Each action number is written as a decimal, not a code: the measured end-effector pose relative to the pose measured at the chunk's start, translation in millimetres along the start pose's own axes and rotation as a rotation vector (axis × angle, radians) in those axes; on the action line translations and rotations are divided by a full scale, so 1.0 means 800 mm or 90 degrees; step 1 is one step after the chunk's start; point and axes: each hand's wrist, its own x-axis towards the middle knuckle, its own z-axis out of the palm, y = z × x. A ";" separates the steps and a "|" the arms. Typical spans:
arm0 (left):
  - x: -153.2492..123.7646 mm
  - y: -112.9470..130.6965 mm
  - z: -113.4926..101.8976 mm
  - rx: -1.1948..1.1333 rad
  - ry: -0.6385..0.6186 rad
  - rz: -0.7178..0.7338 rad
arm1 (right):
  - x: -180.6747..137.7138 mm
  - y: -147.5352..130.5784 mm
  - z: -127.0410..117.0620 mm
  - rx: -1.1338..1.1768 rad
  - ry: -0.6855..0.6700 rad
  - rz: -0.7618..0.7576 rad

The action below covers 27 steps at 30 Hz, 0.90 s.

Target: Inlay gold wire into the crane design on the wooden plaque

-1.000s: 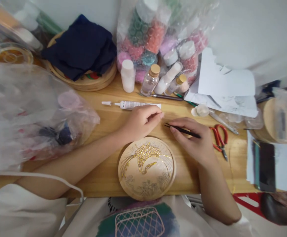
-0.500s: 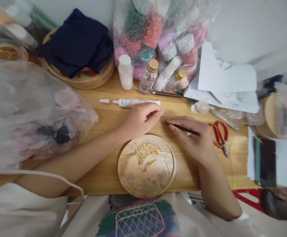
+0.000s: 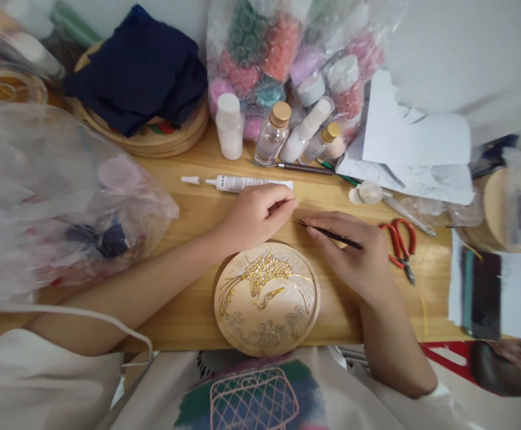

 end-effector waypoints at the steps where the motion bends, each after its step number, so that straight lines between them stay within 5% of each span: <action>1: 0.000 0.000 0.000 0.002 -0.001 -0.002 | 0.000 -0.001 0.001 -0.005 0.000 -0.004; 16: 0.001 0.000 0.000 0.006 -0.008 -0.008 | -0.005 -0.007 0.008 -0.005 0.027 0.040; 27: 0.001 -0.004 0.000 0.029 -0.050 0.042 | -0.060 -0.065 0.018 0.072 0.086 0.129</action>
